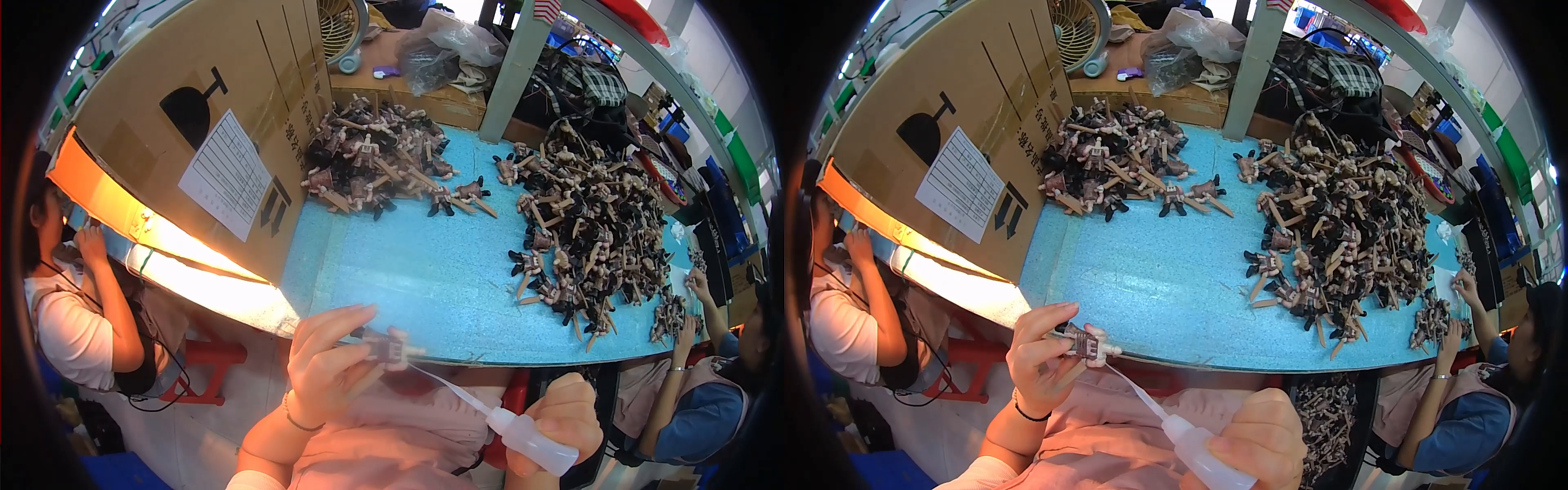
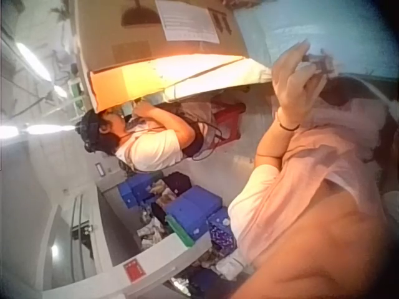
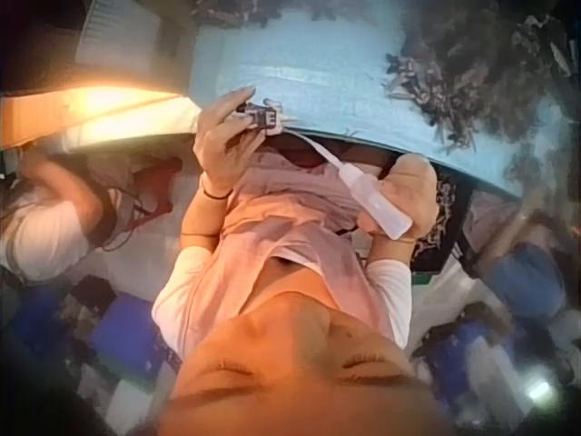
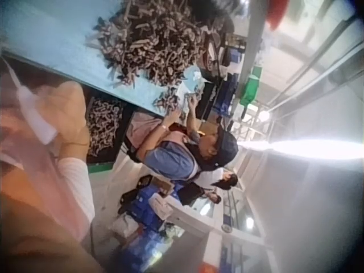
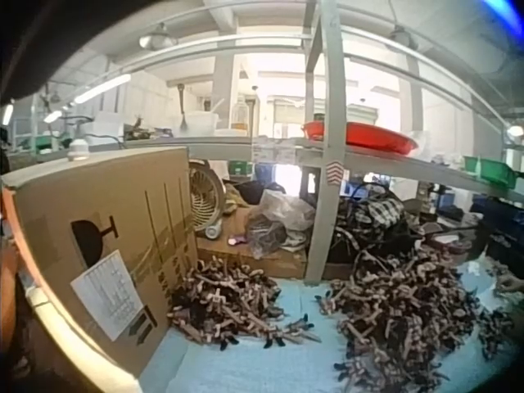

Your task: The person assembles small plastic toy figures by applying glue from a bottle to individual plastic parts and joining them together by hand.

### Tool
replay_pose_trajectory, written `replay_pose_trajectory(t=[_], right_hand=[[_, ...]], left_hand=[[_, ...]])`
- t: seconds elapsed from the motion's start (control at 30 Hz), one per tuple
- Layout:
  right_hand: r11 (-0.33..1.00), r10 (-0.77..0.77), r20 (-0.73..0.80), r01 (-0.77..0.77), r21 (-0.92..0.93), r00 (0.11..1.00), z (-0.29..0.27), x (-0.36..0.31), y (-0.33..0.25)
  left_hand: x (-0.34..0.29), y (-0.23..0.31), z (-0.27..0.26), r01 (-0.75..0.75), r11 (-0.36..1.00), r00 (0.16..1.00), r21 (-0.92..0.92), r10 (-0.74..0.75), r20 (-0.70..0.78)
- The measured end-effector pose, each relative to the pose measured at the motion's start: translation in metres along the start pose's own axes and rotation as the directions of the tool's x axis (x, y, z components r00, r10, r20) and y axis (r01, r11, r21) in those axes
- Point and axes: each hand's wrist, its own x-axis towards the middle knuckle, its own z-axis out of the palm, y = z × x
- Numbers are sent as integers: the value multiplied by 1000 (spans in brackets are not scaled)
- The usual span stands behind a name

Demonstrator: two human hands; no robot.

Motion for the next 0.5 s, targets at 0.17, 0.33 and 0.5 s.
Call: replay_pose_trajectory(t=[0.17,0.33,0.5], right_hand=[[1000,-3,-53,3,0,999,2,-1,-2],[1000,17,23,-17,-16,1000,1,3,-5],[1000,16,48,-16,-6,999,3,2,-4]], left_hand=[[-3,4,-2,120,987,992,-110,-114,53],[-6,3,-1,153,974,988,-165,-148,44],[-9,0,-2,170,964,985,-203,-159,70]])
